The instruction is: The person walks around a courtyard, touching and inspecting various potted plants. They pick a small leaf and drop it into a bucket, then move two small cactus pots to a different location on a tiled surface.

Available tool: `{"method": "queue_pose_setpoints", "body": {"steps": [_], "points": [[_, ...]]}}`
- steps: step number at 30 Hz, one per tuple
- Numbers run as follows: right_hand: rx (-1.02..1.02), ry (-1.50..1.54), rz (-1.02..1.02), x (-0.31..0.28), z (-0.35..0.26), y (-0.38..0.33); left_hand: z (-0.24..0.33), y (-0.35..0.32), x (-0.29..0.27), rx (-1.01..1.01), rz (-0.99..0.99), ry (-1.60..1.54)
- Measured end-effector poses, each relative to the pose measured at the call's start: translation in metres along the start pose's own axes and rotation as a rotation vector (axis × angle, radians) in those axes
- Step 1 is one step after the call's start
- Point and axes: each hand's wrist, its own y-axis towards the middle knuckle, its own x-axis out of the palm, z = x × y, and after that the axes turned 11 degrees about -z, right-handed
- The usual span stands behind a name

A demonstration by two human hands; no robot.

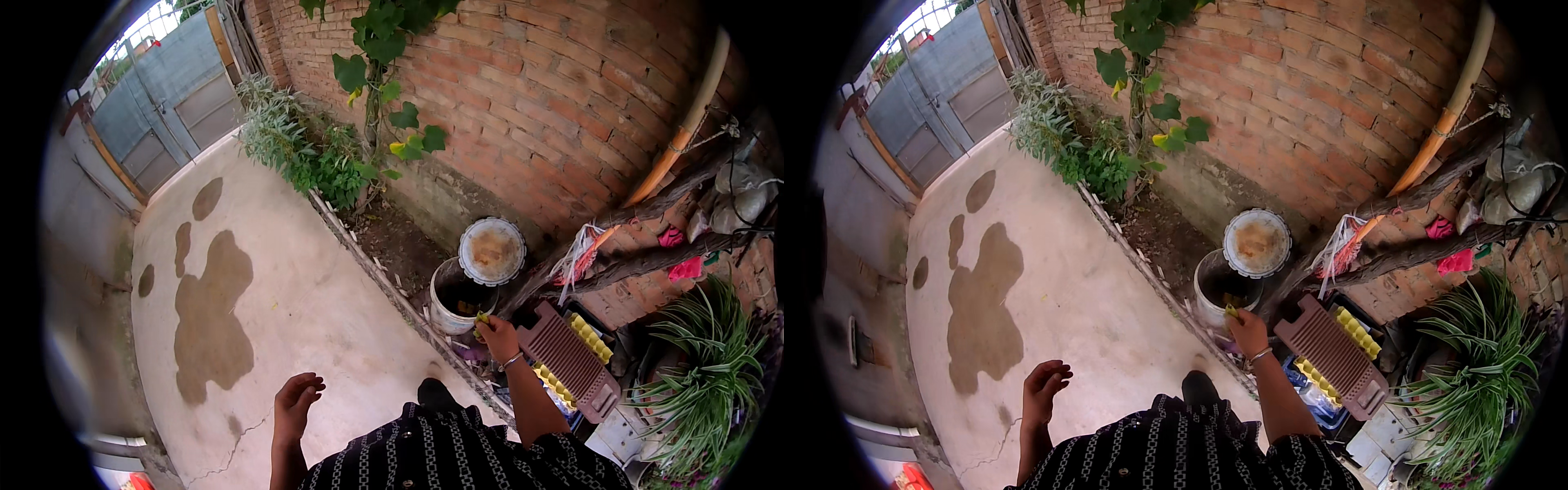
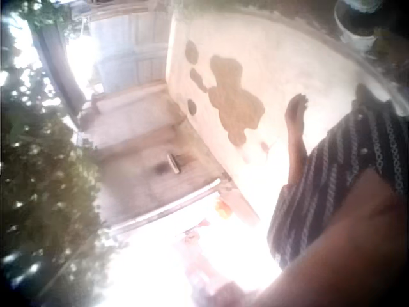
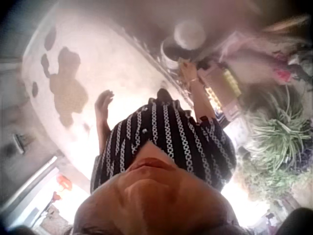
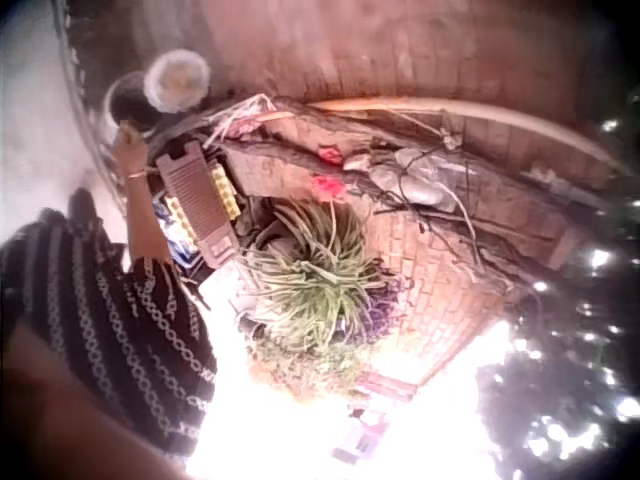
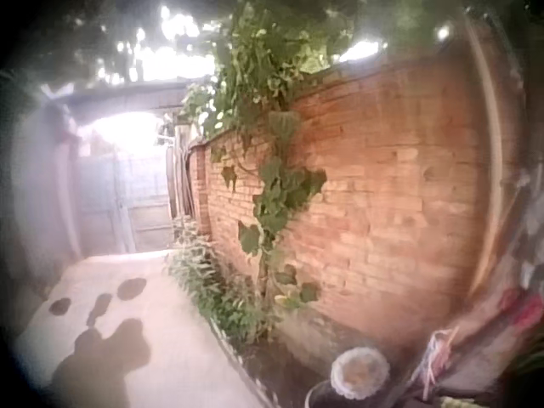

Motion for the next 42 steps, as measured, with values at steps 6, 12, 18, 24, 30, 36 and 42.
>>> {"method": "queue_pose_setpoints", "body": {"steps": [6, 12, 18, 24, 30, 36, 42], "points": [[-0.006, -0.024, 0.076, -0.019, -0.044, 0.138, 0.044, 0.199, 0.051, 0.005, -0.294, 0.047], [-0.015, -0.138, 0.166, -0.045, -0.027, 0.205, -0.003, 0.383, 0.164, 0.071, -0.721, 0.123], [0.448, -0.388, 0.119, -0.058, -0.035, 0.234, -0.042, 0.481, 0.261, -0.218, -0.932, 0.516], [0.448, -0.416, 0.507, -0.062, -0.064, 0.194, -0.069, 0.547, 0.274, -0.245, -1.269, 0.524], [0.199, -0.333, 0.700, -0.016, -0.044, 0.106, -0.017, 0.545, 0.227, -0.263, -1.349, 0.489], [0.212, 0.062, 0.985, 0.042, -0.140, 0.006, 0.037, 0.531, 0.228, -0.208, -1.564, 0.485], [0.241, 0.287, 1.265, 0.138, -0.180, -0.118, 0.093, 0.440, 0.278, 0.077, -1.885, 0.442]]}}
